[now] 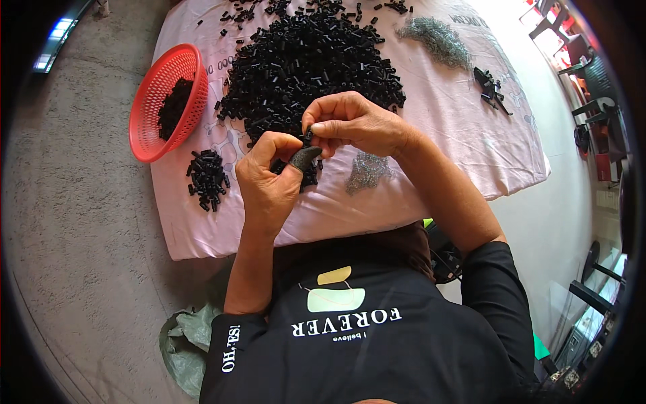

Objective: Manually assemble small plastic and metal components at a workbench.

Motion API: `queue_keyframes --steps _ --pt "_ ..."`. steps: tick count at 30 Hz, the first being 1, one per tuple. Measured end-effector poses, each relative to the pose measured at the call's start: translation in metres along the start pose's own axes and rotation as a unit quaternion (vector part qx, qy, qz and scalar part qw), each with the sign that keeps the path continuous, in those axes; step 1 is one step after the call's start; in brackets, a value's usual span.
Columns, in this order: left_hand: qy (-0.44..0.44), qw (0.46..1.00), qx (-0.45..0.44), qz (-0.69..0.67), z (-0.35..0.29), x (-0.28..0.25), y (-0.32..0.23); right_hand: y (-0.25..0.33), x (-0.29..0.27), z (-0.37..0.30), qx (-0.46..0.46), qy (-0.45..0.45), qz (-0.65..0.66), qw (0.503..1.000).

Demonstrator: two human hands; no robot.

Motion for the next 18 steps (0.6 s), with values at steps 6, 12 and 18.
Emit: queue_keyframes --steps 6,12,18 --pt "0.000 0.998 0.044 -0.046 -0.0048 0.0030 0.0091 0.0022 0.0030 0.0018 -0.028 0.003 -0.051 0.998" --pt "-0.029 0.996 0.000 -0.081 -0.0056 0.0047 0.0113 0.0028 0.0066 0.0002 -0.031 -0.005 -0.057 0.998" --pt "-0.025 1.000 -0.002 0.006 -0.0032 0.0021 0.0029 0.0017 0.0026 0.0006 -0.016 -0.010 -0.049 0.999"
Point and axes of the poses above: each hand's wrist, its own z-axis towards the middle knuckle, its own x-axis out of the palm, y = z × x, the point moved 7 cm from there along z, towards the middle knuckle, and after that the axes turned 13 degrees about z, right-handed, at the moved point
